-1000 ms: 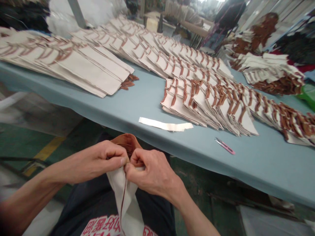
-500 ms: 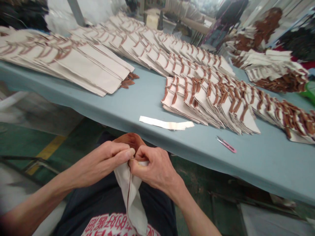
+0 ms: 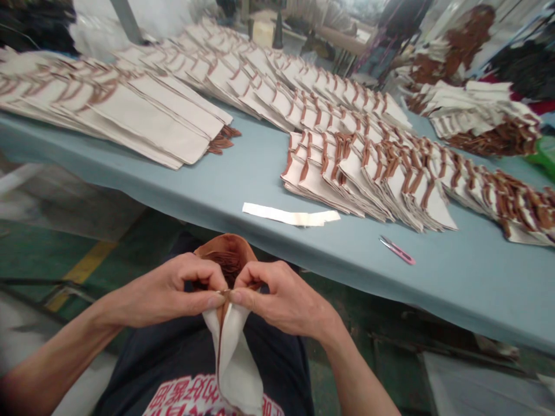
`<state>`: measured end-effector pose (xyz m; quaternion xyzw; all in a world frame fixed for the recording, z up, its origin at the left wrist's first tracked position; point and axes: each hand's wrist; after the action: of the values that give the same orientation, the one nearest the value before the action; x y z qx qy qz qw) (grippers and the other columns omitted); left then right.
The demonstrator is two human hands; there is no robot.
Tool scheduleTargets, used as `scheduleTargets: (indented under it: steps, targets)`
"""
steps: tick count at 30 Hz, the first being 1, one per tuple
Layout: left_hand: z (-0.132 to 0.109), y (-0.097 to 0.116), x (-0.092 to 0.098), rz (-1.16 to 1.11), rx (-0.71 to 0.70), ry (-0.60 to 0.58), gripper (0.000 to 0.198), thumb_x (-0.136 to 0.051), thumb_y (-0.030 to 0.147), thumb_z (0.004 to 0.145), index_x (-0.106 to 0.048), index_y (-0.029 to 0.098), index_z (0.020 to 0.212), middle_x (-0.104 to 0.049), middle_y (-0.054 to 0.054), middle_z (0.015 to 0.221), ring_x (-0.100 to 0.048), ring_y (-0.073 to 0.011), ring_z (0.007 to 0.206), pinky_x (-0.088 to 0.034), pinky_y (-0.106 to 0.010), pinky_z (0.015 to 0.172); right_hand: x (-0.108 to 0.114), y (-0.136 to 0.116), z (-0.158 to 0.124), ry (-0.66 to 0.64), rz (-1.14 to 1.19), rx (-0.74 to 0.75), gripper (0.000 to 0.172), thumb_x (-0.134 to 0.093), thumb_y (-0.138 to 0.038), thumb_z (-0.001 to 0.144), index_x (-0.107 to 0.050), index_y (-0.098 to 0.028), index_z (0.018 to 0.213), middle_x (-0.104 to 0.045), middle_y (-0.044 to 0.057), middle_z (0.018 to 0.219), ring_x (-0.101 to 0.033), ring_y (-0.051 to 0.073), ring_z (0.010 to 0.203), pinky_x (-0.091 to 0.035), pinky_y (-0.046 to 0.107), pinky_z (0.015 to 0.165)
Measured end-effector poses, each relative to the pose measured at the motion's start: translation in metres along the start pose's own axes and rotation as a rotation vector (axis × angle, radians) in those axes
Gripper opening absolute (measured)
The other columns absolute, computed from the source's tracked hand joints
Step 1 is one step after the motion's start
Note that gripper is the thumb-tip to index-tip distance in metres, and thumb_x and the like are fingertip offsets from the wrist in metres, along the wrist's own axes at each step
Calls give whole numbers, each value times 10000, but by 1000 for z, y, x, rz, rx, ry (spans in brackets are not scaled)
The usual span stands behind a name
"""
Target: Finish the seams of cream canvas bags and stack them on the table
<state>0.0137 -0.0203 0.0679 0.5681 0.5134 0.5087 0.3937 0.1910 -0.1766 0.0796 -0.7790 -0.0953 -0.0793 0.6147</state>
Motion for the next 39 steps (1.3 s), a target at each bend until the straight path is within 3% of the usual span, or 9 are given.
scheduleTargets:
  steps: [7, 14, 18, 23, 30, 39]
  targets:
    - [0, 0, 2, -66, 15, 26, 219, -628, 302, 921, -713, 133, 812, -635, 25, 697, -526, -99, 642, -413, -182, 605, -2, -12, -2, 103, -231, 112, 82, -641, -134, 936, -642, -182, 869, -658, -27, 807, -579, 116, 740, -416, 227, 690]
    - [-1, 0, 2, -35, 14, 32, 229, -597, 292, 929, -698, 138, 792, -603, 34, 694, -510, -101, 650, -403, -186, 611, -6, -13, -4, 154, -424, 226, 110, -659, -92, 923, -665, -191, 875, -704, -15, 809, -619, 119, 707, -425, 223, 654]
    - [-2, 2, 2, 9, 9, 53, 235, -580, 282, 935, -654, 152, 754, -533, 54, 655, -442, -92, 606, -360, -188, 572, -7, -13, -2, 188, -585, 302, 107, -654, -122, 962, -683, -194, 889, -744, 6, 815, -669, 138, 717, -446, 236, 657]
    - [-2, 4, 1, 40, 18, 76, 249, -558, 288, 954, -640, 149, 765, -543, 46, 691, -461, -99, 643, -369, -192, 591, -11, -9, -1, 256, -761, 435, 151, -598, -152, 1026, -690, -174, 907, -778, 37, 820, -708, 171, 714, -467, 274, 652]
    - [0, 1, 0, 53, -23, 96, 233, -558, 258, 955, -626, 148, 762, -528, 54, 689, -451, -91, 641, -369, -190, 599, -13, -6, 0, 297, -800, 542, 200, -546, -135, 1049, -675, -178, 902, -814, 59, 946, -749, 190, 888, -548, 282, 794]
    - [0, 6, -3, 20, -16, 90, 251, -569, 292, 959, -637, 139, 772, -546, 48, 692, -462, -93, 640, -377, -187, 589, -22, -5, 2, 460, -852, 510, 204, -569, -64, 912, -660, -204, 795, -796, 24, 808, -728, 177, 754, -515, 279, 702]
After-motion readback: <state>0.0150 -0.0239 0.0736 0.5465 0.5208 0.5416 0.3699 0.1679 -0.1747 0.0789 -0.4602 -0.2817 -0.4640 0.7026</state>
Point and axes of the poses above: each hand's wrist, its own z-axis towards the middle knuckle, its own x-axis out of the back of the hand, y = z × x
